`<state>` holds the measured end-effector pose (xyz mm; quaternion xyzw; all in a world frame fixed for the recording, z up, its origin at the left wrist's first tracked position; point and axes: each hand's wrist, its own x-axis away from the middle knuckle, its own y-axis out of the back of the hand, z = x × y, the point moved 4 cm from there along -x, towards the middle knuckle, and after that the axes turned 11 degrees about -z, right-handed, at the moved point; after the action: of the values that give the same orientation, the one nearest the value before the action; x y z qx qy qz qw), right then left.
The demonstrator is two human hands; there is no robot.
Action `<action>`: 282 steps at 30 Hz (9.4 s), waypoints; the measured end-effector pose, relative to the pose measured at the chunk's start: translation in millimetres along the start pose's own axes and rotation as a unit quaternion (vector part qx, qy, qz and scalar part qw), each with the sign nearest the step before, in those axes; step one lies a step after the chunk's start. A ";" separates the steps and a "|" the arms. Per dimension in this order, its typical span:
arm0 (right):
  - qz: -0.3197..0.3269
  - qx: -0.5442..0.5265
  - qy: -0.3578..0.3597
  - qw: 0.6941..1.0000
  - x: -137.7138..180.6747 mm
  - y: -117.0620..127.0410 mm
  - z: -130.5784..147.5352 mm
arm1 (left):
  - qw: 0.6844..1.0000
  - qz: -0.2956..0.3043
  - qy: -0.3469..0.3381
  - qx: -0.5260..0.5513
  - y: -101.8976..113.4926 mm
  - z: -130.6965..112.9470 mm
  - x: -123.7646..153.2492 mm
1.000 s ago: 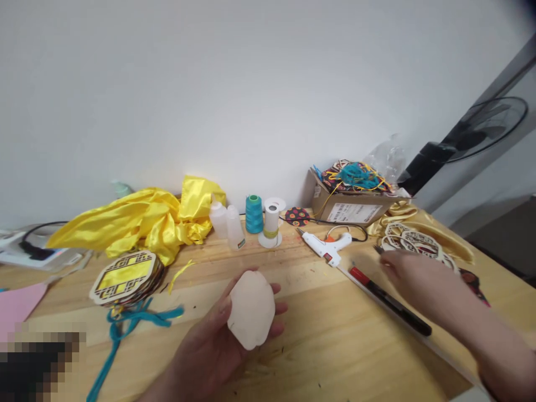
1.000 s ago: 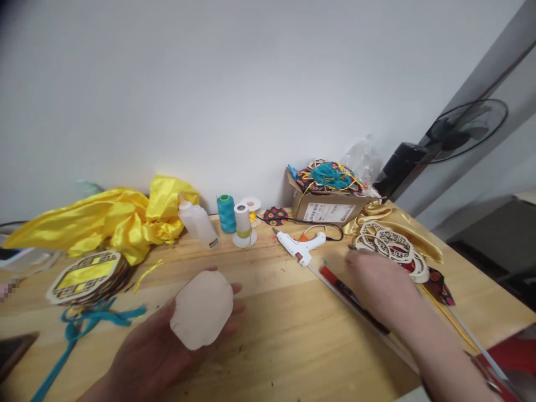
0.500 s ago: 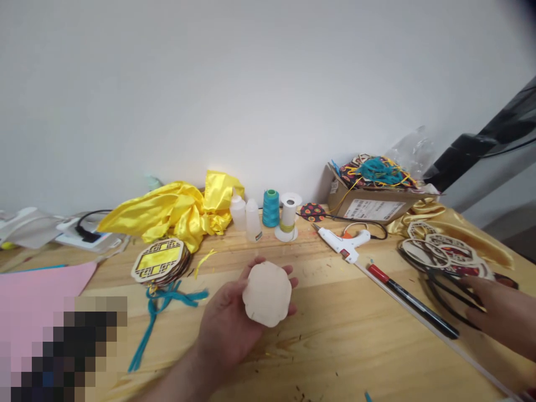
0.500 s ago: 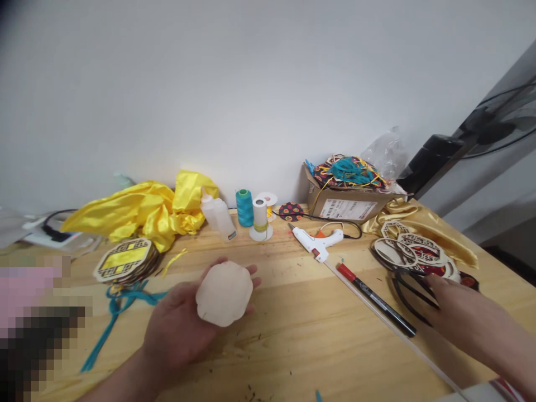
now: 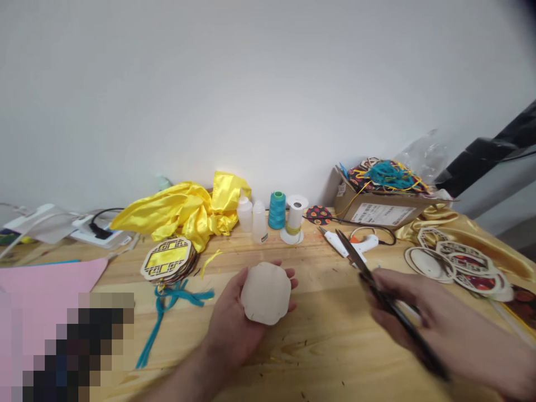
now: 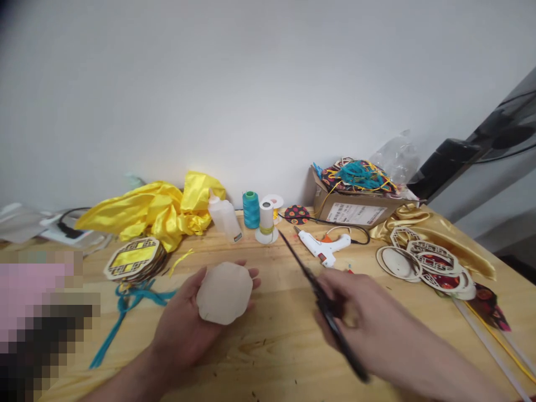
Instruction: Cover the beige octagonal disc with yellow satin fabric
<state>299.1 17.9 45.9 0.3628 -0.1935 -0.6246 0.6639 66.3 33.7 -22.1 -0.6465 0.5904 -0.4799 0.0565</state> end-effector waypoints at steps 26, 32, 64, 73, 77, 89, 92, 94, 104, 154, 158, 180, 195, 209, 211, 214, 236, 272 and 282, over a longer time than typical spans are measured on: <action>-0.095 0.161 0.185 0.965 -37.5 -85.9 0.6 | 0.991 -0.098 -0.075 0.046 10.8 -3.8 -9.1; -0.132 0.165 0.211 0.954 -34.6 -85.7 1.9 | 0.989 -0.118 -0.079 0.034 9.4 -4.0 -6.8; -0.163 0.209 0.279 0.923 -34.4 -92.0 -4.7 | 0.989 -0.129 -0.077 0.011 4.1 -3.5 4.7; -0.009 0.170 0.097 0.981 -42.5 -88.6 -11.0 | 0.998 -0.046 -0.051 -0.004 6.6 -6.5 -2.2; -0.007 0.174 0.101 0.980 -41.7 -82.9 -4.3 | 0.999 -0.026 -0.047 0.005 7.0 -9.8 -2.3; -0.019 0.190 0.060 0.980 -45.8 -68.0 8.0 | 0.997 0.029 -0.067 0.030 4.9 -14.2 1.8; 0.001 0.181 0.039 0.983 -46.3 -68.8 14.9 | 0.998 0.018 -0.049 0.034 2.1 -12.3 2.0; 0.006 0.156 0.043 0.987 -45.5 -74.9 13.9 | 0.998 0.019 -0.048 0.035 -0.1 -11.1 2.0; 0.022 0.050 0.059 0.997 -40.6 -90.1 -4.8 | 0.998 0.010 -0.067 0.006 4.5 -10.9 -8.5; -0.109 0.192 0.226 0.949 -33.3 -87.7 -6.5 | 0.985 -0.105 -0.053 0.126 11.6 -8.1 -5.3; -0.101 0.195 0.221 0.950 -32.5 -89.7 -7.1 | 0.984 -0.121 -0.084 0.097 11.6 -7.2 -6.6; 0.016 0.175 0.100 0.979 -34.4 -87.9 -5.7 | 0.981 -0.146 -0.114 0.059 10.7 -5.8 -8.0; -0.053 0.203 0.159 0.965 -36.4 -92.8 -10.0 | 0.986 -0.115 -0.113 0.040 8.9 -2.3 -6.6; -0.065 0.221 0.183 0.956 -35.7 -94.2 -13.7 | 0.987 -0.105 -0.116 0.024 11.4 -1.1 -6.8; -0.058 0.225 0.179 0.956 -36.2 -93.9 -13.0 | 0.987 -0.110 -0.112 0.028 11.7 -0.8 -6.4; -0.050 0.226 0.179 0.956 -36.2 -93.8 -12.6 | 0.987 -0.108 -0.113 0.032 11.1 -1.0 -5.6; 0.018 0.176 0.148 0.973 -34.6 -95.3 -16.7 | 0.985 -0.110 -0.132 0.009 9.6 -1.5 -6.8; -0.194 0.242 0.272 0.911 -31.7 -84.5 -2.7 | 0.986 -0.088 -0.129 0.065 7.6 -1.6 -6.8; -0.175 0.223 0.258 0.924 -30.5 -91.6 -8.9 | 0.986 -0.086 -0.124 0.064 8.9 -0.2 -6.5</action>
<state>237.9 53.6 -20.3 0.6778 -0.0834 -0.5565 0.4733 60.9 36.5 -31.3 -0.7443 0.4891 -0.4360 0.1291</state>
